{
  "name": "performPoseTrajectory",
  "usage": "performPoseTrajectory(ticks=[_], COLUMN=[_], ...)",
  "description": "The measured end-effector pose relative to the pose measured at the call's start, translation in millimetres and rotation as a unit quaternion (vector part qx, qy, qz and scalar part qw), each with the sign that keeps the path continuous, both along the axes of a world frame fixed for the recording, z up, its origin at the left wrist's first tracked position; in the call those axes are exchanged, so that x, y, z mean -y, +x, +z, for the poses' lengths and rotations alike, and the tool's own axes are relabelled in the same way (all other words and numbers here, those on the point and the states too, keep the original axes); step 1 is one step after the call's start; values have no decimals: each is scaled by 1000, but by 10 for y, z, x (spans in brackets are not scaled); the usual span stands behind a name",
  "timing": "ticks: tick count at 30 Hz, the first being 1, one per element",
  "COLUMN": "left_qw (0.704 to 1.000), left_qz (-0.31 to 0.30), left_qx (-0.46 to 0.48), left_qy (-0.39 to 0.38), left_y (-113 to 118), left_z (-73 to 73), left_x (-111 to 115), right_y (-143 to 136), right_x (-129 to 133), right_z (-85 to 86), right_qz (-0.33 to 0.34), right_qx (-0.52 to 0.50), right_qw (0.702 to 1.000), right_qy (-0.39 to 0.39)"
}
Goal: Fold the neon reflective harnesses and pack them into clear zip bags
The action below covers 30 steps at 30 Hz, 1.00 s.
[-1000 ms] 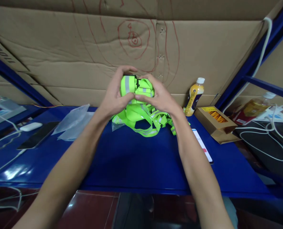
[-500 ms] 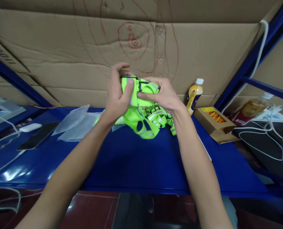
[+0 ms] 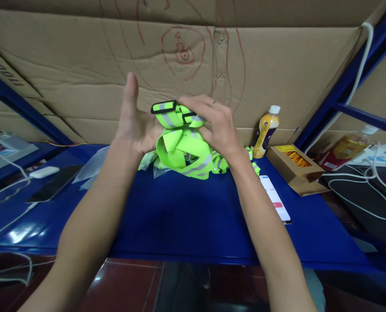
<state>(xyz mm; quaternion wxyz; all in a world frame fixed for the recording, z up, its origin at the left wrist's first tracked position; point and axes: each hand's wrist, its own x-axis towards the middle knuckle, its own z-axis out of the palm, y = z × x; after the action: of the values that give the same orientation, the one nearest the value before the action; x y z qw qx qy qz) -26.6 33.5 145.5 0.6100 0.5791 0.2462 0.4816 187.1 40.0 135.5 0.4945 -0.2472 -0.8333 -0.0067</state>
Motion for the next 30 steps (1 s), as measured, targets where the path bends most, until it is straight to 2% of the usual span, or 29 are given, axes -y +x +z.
performPoseTrajectory(ticks=[3,6,9,11,13,15,17,22,24,26,28,30], left_qw=[1000,997,981,949,912,894,888,868,881,917,960,988], left_qz=[26,46,72,88,89,85,88,116,110,106,86,41], left_qx=[-6,-47,-103,-158,-215,-254,-266,-282,-271,-227,-162,-101], left_qy=[-7,28,146,259,337,359,364,392,371,311,211,105], left_y=[-3,-11,-26,-28,-13,23,70,141,161,205,273,340], left_z=[24,6,20,55,89,100,82,-32,-97,-180,-273,-357], left_x=[-33,-53,11,81,137,160,150,68,28,-20,-65,-93], right_y=[-2,48,87,104,134,183,241,321,322,324,336,350], right_x=[67,100,43,-18,-62,-75,-68,-104,-147,-182,-193,-179], right_z=[58,121,94,37,-14,-33,-22,-27,-68,-104,-110,-90], right_qz=[51,113,116,118,133,144,139,97,88,86,92,93], right_qx=[20,16,-34,-50,-38,-15,-3,-31,-49,-75,-97,-92], right_qw=[997,985,977,971,961,950,945,947,949,950,948,951], right_qy=[-54,-129,-176,-202,-239,-275,-297,-303,-298,-291,-287,-279])
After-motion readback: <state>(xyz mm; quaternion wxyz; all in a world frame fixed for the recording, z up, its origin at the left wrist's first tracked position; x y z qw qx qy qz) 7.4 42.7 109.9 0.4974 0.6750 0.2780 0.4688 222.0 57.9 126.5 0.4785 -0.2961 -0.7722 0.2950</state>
